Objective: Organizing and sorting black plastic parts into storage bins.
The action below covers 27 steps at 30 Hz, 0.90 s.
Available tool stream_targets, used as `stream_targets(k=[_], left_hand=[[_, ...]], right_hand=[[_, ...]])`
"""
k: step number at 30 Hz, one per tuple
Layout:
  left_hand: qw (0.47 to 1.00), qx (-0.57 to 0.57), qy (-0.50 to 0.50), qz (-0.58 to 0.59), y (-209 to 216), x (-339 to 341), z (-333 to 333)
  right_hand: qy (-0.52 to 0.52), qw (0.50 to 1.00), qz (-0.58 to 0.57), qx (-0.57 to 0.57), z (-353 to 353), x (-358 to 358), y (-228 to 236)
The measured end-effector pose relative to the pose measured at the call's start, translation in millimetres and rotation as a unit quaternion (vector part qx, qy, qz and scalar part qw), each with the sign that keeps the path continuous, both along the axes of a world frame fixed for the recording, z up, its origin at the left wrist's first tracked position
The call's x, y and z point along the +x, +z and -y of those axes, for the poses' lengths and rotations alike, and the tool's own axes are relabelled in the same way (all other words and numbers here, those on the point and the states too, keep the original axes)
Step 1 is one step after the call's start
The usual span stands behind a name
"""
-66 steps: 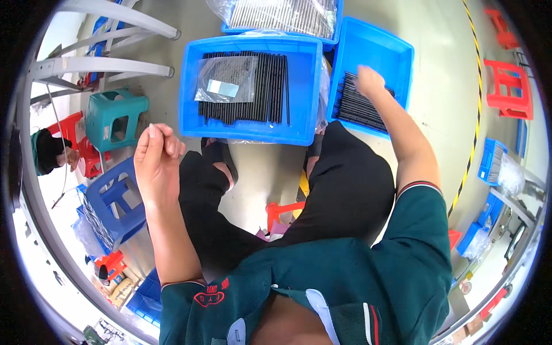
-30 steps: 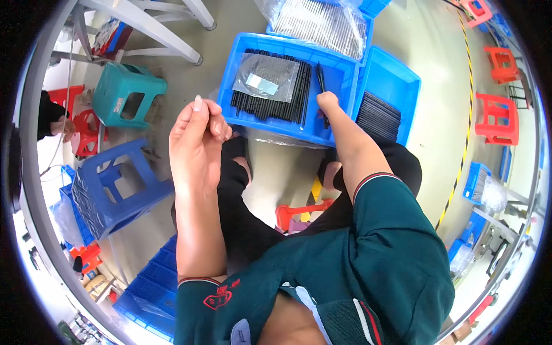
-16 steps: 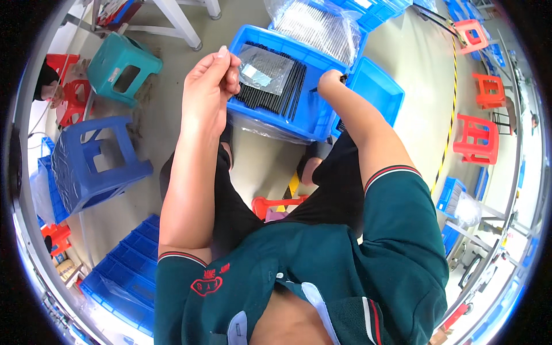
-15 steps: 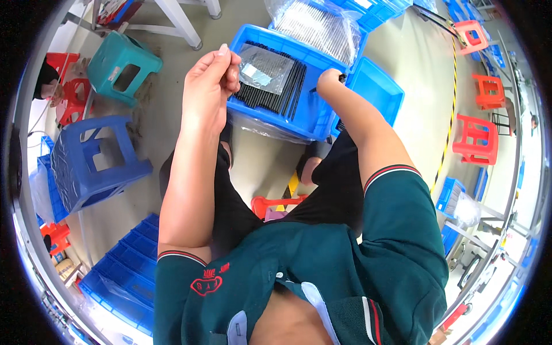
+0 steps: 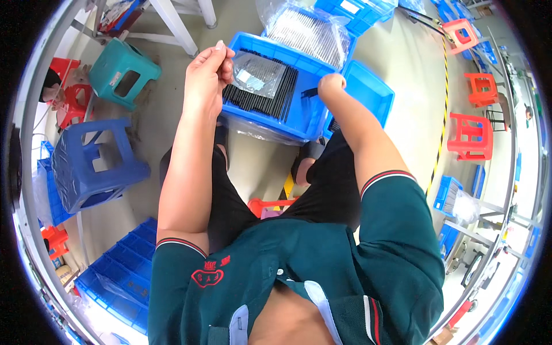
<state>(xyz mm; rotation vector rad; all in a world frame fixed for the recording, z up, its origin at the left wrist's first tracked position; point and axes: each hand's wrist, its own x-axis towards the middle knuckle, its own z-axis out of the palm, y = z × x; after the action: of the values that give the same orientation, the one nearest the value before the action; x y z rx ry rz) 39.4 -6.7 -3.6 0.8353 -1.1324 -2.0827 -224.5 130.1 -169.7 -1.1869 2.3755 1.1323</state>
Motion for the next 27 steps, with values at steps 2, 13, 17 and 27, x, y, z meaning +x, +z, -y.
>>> stream_targets(k=[2,13,17,27], left_hand=[[1.000,-0.005,-0.003,-0.002,-3.2,-0.9,3.0],[0.999,-0.034,0.016,0.027,-10.0,-7.9,3.7],[0.999,-0.027,-0.011,0.019,-7.8,-9.2,-3.1],[0.997,0.002,-0.032,-0.068,1.6,2.2,-11.8]], right_hand=[[-0.026,0.998,0.029,-0.042,-23.6,0.6,0.4],[-0.292,0.730,0.418,-0.454,-57.5,38.0,122.7],[-0.265,0.556,0.525,-0.587,-74.0,71.6,180.8],[-0.335,0.351,0.643,-0.593,-78.9,91.9,190.6]])
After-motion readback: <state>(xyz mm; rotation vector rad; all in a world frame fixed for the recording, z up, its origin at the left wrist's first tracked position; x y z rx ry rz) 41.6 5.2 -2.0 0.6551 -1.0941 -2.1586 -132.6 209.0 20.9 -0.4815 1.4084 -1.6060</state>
